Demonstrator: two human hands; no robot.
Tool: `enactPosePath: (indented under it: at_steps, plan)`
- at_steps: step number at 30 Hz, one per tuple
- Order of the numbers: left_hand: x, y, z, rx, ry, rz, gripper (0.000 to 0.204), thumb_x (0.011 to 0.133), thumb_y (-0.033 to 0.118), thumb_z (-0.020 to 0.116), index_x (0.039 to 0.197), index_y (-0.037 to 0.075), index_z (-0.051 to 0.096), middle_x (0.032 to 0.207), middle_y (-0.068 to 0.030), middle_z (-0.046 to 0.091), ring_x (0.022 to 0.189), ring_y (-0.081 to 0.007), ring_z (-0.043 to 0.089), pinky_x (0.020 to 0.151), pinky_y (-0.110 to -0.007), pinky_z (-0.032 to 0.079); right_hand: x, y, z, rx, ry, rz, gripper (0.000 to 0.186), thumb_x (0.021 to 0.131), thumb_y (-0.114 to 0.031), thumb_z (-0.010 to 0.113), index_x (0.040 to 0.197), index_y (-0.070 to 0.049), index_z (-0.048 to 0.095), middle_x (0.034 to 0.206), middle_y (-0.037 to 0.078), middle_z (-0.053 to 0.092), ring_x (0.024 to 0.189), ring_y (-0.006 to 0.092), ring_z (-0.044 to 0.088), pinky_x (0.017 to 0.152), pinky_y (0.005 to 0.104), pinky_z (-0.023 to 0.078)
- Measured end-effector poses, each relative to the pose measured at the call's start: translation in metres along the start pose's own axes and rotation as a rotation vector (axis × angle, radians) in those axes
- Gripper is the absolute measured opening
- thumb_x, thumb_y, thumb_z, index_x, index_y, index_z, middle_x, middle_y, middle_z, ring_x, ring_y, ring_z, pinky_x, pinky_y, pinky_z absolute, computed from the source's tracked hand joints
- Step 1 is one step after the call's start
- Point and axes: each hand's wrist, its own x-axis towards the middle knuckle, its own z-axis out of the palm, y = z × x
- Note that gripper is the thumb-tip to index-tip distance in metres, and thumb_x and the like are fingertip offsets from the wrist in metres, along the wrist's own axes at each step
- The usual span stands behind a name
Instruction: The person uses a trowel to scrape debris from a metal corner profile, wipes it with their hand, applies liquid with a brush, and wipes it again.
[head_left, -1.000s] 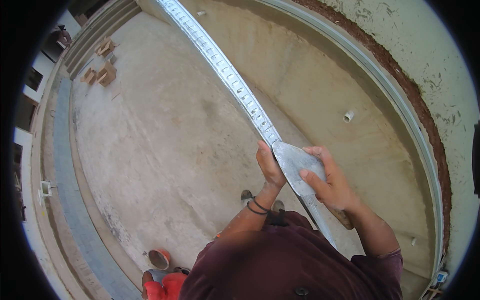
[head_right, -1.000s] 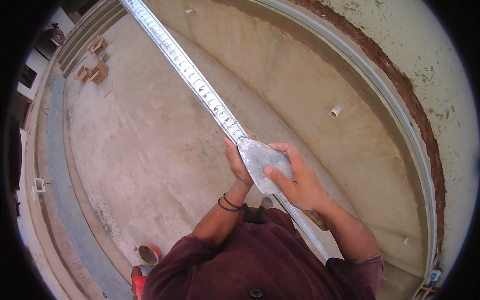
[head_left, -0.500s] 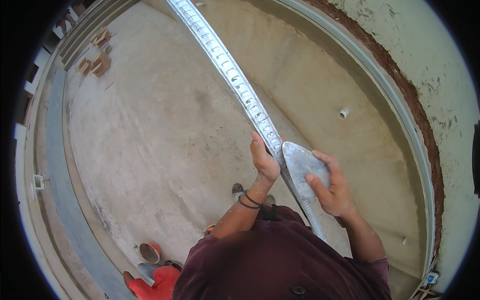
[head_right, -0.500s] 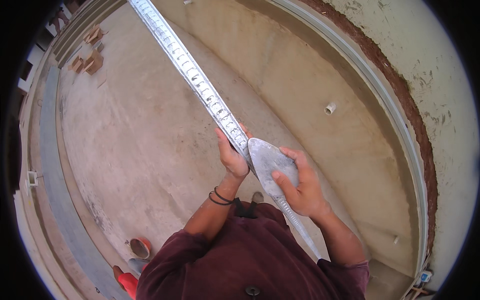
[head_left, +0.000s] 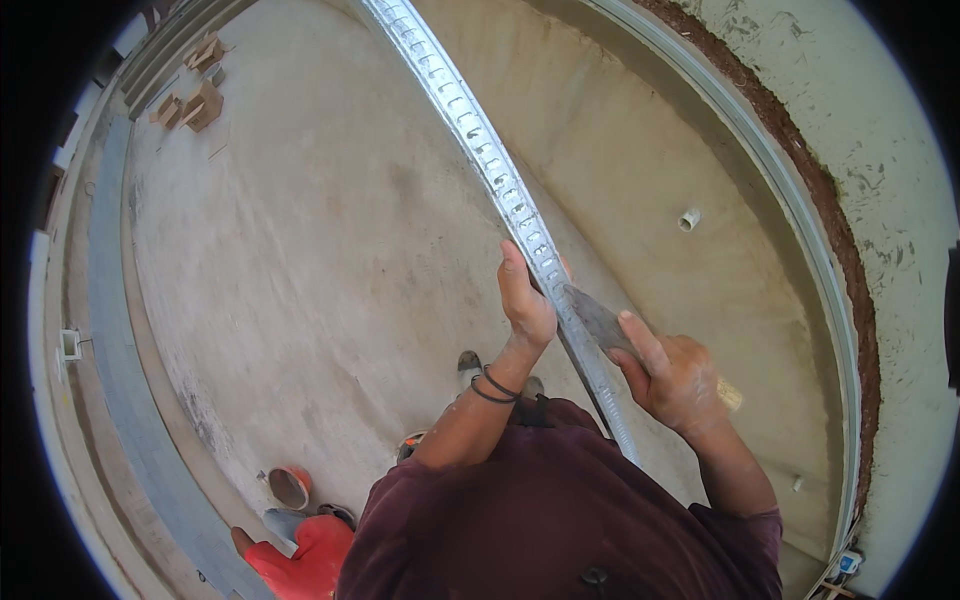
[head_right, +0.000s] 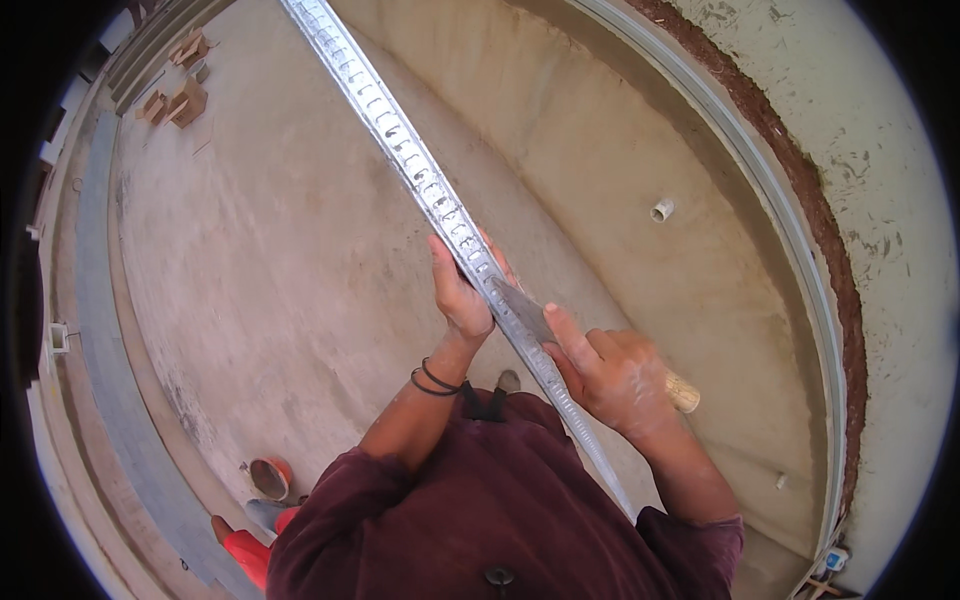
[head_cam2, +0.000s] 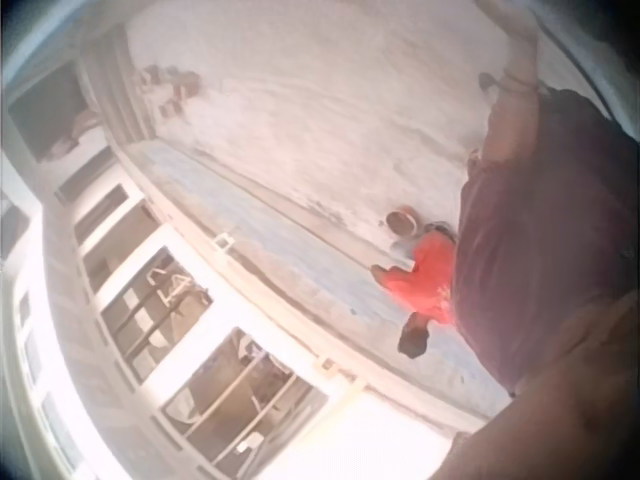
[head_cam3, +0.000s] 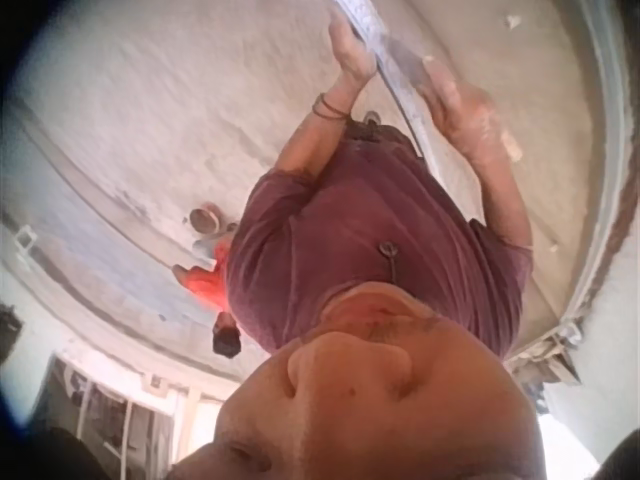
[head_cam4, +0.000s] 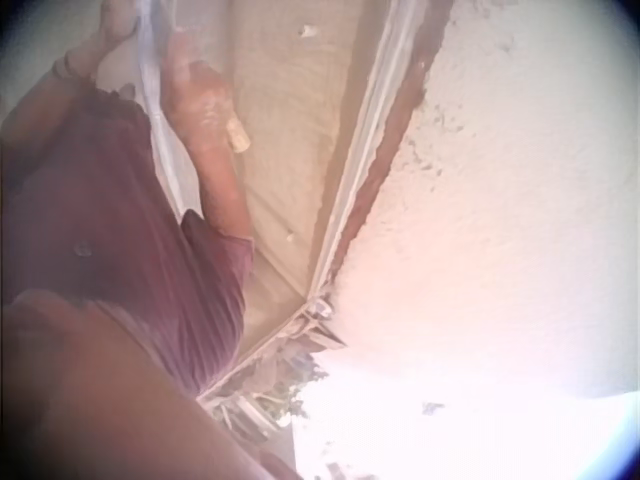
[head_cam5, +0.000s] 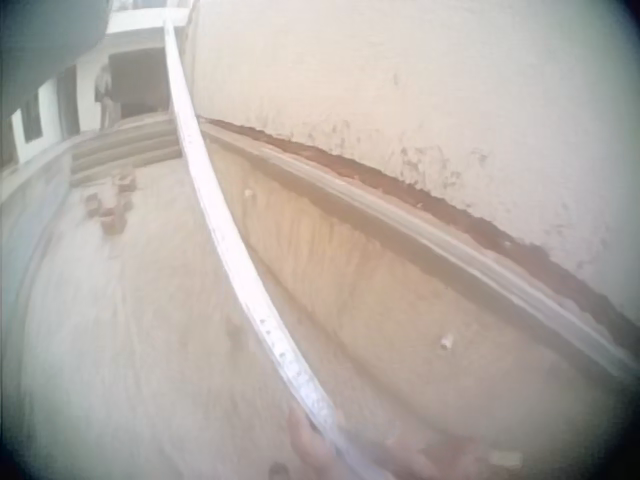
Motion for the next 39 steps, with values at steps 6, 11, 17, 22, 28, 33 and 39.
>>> enactPosePath:
  at_steps: [6, 11, 17, 22, 28, 33, 39]
  plan:
    - [0.003, -0.005, -0.005, 0.025, -0.001, -0.038, 0.067, 0.104, 0.069, 0.024, 0.1, 0.008, 0.054, 0.065, -0.0074, 0.055, 0.051, -0.018, 0.053, 0.049, -0.032, 0.047, -0.04, -0.007, 0.013, -0.022, -0.1, 0.002, 0.06, 0.085, -0.019, 0.08, 0.14, -0.012, 0.057, 0.057, 0.001, 0.044, 0.047, 0.0194, 0.049, 0.048, 0.037, 0.04]
    - [0.003, -0.003, 0.002, 0.068, 0.034, -0.01, 0.066, 0.105, 0.067, 0.023, 0.1, 0.008, 0.053, 0.065, -0.0068, 0.055, 0.05, -0.0173, 0.052, 0.048, -0.031, 0.046, -0.043, -0.013, 0.027, 0.0, -0.058, 0.01, 0.064, 0.086, -0.014, 0.079, 0.144, -0.01, 0.052, 0.059, 0.001, 0.048, 0.047, 0.0203, 0.05, 0.048, 0.038, 0.041]
    - [0.0, -0.006, -0.002, 0.041, 0.05, -0.026, 0.066, 0.106, 0.066, 0.022, 0.1, 0.008, 0.053, 0.067, -0.0072, 0.055, 0.051, -0.0172, 0.052, 0.049, -0.031, 0.047, -0.019, -0.011, 0.035, 0.033, -0.057, -0.036, 0.071, 0.086, -0.01, 0.078, 0.148, -0.005, 0.043, 0.062, 0.004, 0.054, 0.047, 0.0228, 0.053, 0.046, 0.0379, 0.042]
    - [-0.001, -0.009, -0.005, 0.077, 0.078, -0.012, 0.064, 0.108, 0.062, 0.025, 0.095, 0.007, 0.056, 0.074, -0.0056, 0.059, 0.062, -0.0146, 0.057, 0.058, -0.029, 0.049, -0.007, -0.005, 0.038, 0.038, -0.005, -0.055, 0.064, 0.088, -0.015, 0.075, 0.145, -0.003, 0.047, 0.062, 0.003, 0.054, 0.048, 0.0224, 0.056, 0.047, 0.0383, 0.045]
    - [-0.006, -0.006, -0.009, 0.139, 0.099, 0.075, 0.061, 0.111, 0.053, 0.026, 0.094, 0.006, 0.061, 0.085, -0.0017, 0.062, 0.079, -0.0112, 0.056, 0.07, -0.028, 0.046, 0.067, -0.022, 0.034, 0.065, 0.159, -0.074, 0.076, 0.088, -0.015, 0.077, 0.151, -0.004, 0.036, 0.06, 0.009, 0.058, 0.048, 0.0295, 0.06, 0.045, 0.0433, 0.046]
    - [0.002, -0.013, -0.017, 0.3, 0.116, 0.129, 0.063, 0.111, 0.054, 0.025, 0.095, 0.005, 0.061, 0.083, -0.0033, 0.063, 0.074, -0.0119, 0.057, 0.066, -0.029, 0.047, 0.07, -0.017, 0.031, 0.038, 0.024, -0.047, 0.071, 0.088, -0.018, 0.076, 0.149, -0.004, 0.042, 0.063, 0.011, 0.065, 0.048, 0.034, 0.063, 0.051, 0.0452, 0.052]
    - [-0.007, -0.013, -0.016, 0.109, -0.053, -0.033, 0.068, 0.107, 0.063, 0.023, 0.097, 0.004, 0.057, 0.076, -0.0114, 0.064, 0.059, -0.0203, 0.061, 0.055, -0.034, 0.051, 0.205, -0.007, 0.028, 0.384, 0.437, 0.158, 0.068, 0.093, -0.032, 0.071, 0.151, -0.013, 0.04, 0.092, 0.028, 0.07, 0.082, 0.0466, 0.069, 0.069, 0.0493, 0.055]
